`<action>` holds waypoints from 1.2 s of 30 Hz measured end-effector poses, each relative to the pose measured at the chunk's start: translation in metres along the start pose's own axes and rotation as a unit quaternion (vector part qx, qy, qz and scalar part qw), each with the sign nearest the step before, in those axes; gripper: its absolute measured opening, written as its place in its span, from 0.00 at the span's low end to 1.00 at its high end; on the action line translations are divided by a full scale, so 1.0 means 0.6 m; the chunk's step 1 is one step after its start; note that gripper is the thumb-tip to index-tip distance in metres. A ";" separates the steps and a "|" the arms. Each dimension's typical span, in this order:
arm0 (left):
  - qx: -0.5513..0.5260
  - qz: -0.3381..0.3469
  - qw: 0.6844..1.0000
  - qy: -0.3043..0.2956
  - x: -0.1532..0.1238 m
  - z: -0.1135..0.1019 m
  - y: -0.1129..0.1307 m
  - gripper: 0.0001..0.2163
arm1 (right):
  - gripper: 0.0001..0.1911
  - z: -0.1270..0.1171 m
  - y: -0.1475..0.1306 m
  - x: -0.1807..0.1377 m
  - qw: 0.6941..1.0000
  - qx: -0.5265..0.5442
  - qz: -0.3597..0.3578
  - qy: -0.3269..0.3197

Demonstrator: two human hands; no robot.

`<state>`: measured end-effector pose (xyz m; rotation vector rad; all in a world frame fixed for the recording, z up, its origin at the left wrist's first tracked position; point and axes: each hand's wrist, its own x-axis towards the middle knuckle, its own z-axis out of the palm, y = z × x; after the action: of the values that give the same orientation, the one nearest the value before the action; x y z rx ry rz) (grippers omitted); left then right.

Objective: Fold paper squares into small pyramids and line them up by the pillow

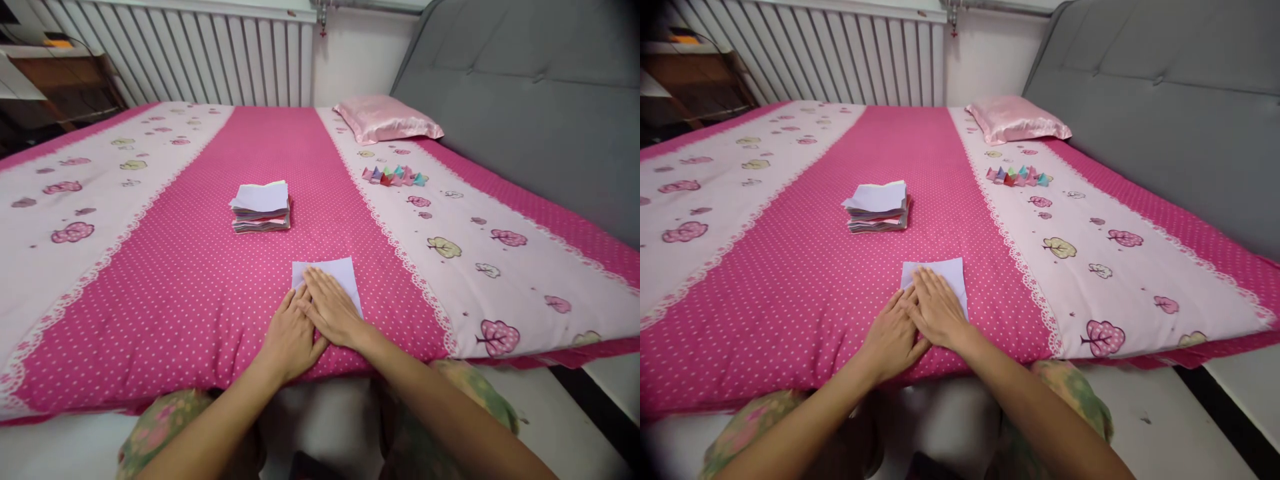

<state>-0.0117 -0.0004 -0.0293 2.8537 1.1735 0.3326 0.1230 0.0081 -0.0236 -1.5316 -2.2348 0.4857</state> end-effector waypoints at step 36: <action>0.046 -0.113 0.990 -0.064 0.056 -0.006 -0.013 0.29 | 0.31 -0.034 0.069 -0.042 0.968 -0.166 0.187 0.009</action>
<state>0.0050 0.0284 -0.0208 2.7281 1.5035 0.0865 0.1746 -0.0001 -0.0288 -2.1385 -2.0932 0.1997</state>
